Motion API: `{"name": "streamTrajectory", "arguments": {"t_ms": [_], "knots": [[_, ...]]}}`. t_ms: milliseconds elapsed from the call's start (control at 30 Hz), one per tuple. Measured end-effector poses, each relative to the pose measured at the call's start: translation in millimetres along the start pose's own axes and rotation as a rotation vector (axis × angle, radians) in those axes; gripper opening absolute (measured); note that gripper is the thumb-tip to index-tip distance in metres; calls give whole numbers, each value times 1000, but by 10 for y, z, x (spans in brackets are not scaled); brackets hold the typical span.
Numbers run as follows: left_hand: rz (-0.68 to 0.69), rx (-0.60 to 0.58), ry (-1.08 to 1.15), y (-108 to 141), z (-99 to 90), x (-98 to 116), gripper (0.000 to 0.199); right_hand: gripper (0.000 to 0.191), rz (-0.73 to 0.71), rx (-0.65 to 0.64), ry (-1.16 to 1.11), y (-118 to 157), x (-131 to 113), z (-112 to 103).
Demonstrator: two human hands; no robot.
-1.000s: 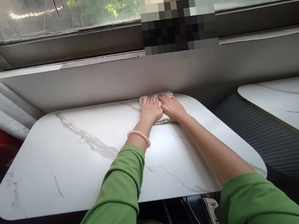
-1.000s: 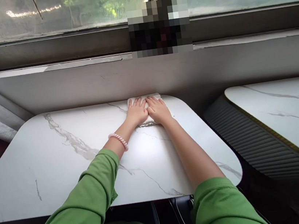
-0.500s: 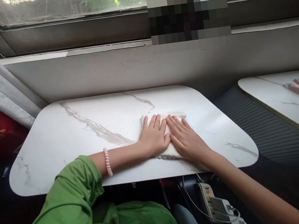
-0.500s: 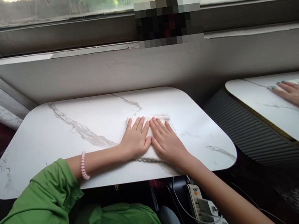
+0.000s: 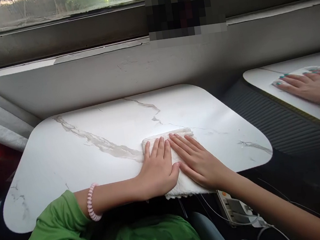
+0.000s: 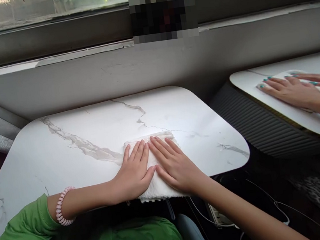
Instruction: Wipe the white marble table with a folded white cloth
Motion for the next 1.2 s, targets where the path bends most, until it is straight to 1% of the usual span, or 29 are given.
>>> {"name": "streamTrajectory", "arguments": {"t_ms": [67, 133, 267, 367, 467, 533, 633, 733, 867, 1067, 1200], "knots": [[-56, 6, 23, -106, -8, -60, 63, 69, -3, -4, -6, -85, 79, 49], [-126, 40, 24, -265, -27, -156, 63, 66, 8, -8, -16, -226, 208, 125], [-227, 162, -12, -714, -148, -462, 60, 58, 79, -41, -32, -669, 610, 327], [-262, 228, -37, -1095, -283, -764, 57, 58, 115, -48, -35, -1082, 934, 455], [-287, 282, -56, -1428, -421, -1070, 54, 58, 131, -32, -35, -1470, 1195, 541], [-291, 309, -71, -1598, -499, -1235, 53, 58, 141, -18, -29, -1677, 1323, 583], [-295, 314, -88, -1764, -575, -1399, 51, 58, 151, 6, -25, -1881, 1454, 632], [-313, 301, -93, -1838, -606, -1473, 52, 57, 166, 33, -39, -1964, 1536, 670], [-320, 301, -99, -1839, -603, -1473, 53, 57, 178, 63, -40, -1964, 1551, 679], [-313, 303, -98, -1711, -571, -1426, 53, 57, 196, 50, -27, -1891, 1421, 636], [-304, 287, -105, -1530, -522, -1372, 54, 57, 188, 39, -38, -1788, 1263, 610]]}}
Point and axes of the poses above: each hand's wrist, its own y-axis away from the middle knuckle, its own z-axis out of the palm, x = y × z, the point moved 6 cm from there along -y, towards the middle knuckle, and after that the axes turned 14 degrees about -z, right-handed, at the moved point
